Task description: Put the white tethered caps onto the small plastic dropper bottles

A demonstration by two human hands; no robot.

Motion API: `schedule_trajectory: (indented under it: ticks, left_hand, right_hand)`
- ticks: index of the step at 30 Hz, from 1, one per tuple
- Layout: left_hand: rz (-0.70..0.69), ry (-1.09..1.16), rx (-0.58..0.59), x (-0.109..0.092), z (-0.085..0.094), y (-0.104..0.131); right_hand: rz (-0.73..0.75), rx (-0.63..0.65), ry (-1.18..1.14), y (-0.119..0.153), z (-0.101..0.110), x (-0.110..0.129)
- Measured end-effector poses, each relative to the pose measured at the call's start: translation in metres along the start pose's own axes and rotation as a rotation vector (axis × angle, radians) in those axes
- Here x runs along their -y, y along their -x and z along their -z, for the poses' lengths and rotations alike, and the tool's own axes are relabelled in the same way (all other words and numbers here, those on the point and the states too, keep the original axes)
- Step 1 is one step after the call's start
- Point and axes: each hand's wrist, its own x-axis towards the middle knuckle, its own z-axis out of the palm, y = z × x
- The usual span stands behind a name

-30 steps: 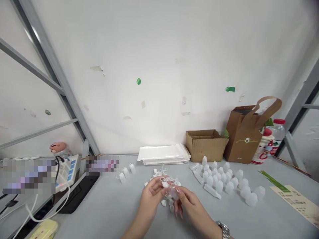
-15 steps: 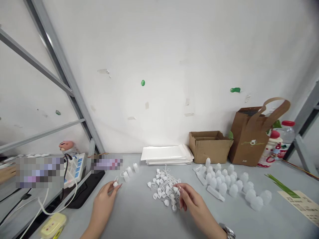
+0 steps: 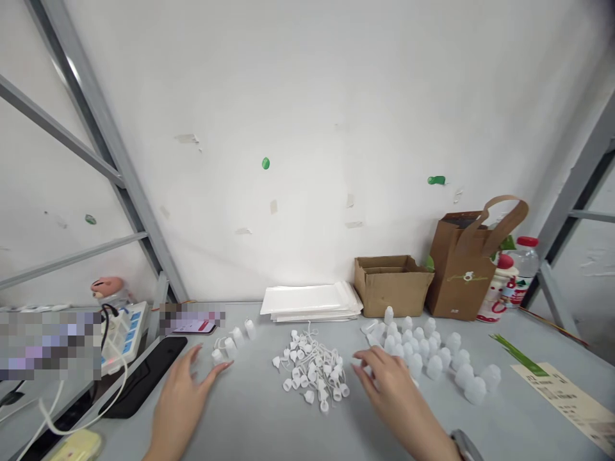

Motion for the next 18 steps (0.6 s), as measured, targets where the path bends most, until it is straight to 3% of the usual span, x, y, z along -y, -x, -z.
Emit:
schedule_trajectory:
  ticks: [2, 4, 7, 12, 14, 18]
  left_hand:
    - [-0.137, -0.101, -0.162, -0.002, 0.008, 0.007]
    - [-0.245, -0.095, -0.194, -0.007, 0.012, 0.013]
    - [-0.279, 0.03, -0.027, -0.02, 0.004, 0.026]
    - [-0.34, 0.112, 0.472, -0.054, -0.02, 0.055]
    - [-0.373, 0.119, 0.54, -0.068, -0.025, 0.064]
    - [-0.438, 0.097, 0.552, -0.089, -0.028, 0.072]
  right_hand:
    - [-0.043, -0.035, 0.283, 0.004, 0.009, -0.02]
    - [-0.087, -0.037, 0.495, 0.01, 0.016, -0.038]
    - [-0.088, -0.021, 0.64, 0.018, 0.019, -0.053]
    - [-0.027, -0.002, 0.688, 0.02, 0.01, -0.056]
    - [0.002, 0.012, 0.69, 0.018, 0.006, -0.056]
    - [-0.009, 0.036, 0.685, 0.015, 0.0, -0.054]
